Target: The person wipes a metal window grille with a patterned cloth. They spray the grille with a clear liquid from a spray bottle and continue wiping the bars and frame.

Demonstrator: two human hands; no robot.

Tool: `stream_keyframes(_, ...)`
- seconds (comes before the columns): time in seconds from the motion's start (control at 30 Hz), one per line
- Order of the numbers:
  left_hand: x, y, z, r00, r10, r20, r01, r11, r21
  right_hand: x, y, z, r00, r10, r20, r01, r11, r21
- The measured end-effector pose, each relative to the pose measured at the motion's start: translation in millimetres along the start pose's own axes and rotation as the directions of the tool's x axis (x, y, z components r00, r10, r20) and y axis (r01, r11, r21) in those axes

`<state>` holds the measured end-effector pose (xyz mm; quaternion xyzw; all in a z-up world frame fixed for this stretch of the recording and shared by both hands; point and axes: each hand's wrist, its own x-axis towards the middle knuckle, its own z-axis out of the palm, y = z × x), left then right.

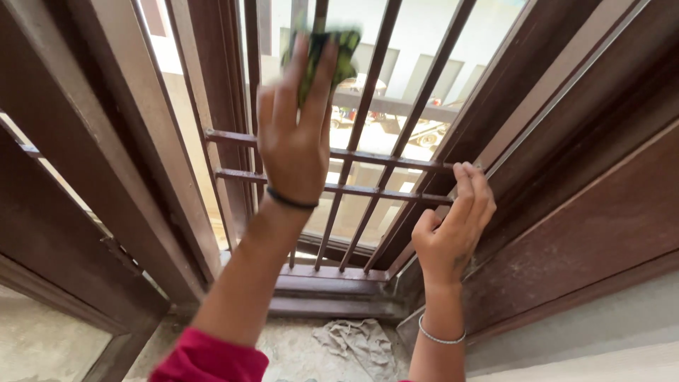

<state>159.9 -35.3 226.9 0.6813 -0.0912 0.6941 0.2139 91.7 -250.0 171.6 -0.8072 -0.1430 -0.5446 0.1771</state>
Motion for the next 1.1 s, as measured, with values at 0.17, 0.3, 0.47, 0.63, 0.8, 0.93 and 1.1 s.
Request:
stream_keyframes(0.17, -54, 3, -33, 0.991, -0.048, 0.126, 0.048, 0.999, -0.001, -5, 2, -1, 1.0, 0.005, 0.01, -0.005, 1.0, 0.024)
stream_keyframes(0.3, -59, 3, -52, 0.981, -0.022, 0.192, 0.017, 1.0, 0.025, -6, -1, 0, 1.0, 0.006, 0.016, -0.006, 1.0, 0.029)
stream_keyframes(0.47, -83, 10, -70, 0.978, -0.009, 0.207, 0.003, 1.0, 0.027, -9, 3, 7, 0.999, 0.032, -0.011, -0.031, 0.998, 0.047)
stream_keyframes(0.63, -136, 7, -83, 0.953, -0.081, 0.293, 0.085, 0.996, 0.001, -10, 12, 16, 0.998, 0.051, -0.026, -0.05, 0.998, 0.047)
stream_keyframes(0.8, -180, 11, -96, 0.889, -0.356, 0.288, 0.385, 0.922, -0.049, -14, 16, 30, 0.997, 0.074, -0.038, -0.072, 0.996, 0.047)
stream_keyframes(0.93, -192, 7, -69, 0.885, -0.437, 0.158, 0.46, 0.872, -0.165, -20, 22, 39, 0.997, 0.074, 0.012, -0.075, 0.993, 0.092)
stream_keyframes(1.1, -211, -19, -10, 0.78, -0.523, 0.343, 0.591, 0.796, -0.131, -26, 29, 42, 0.996, 0.085, 0.042, -0.089, 0.989, 0.114)
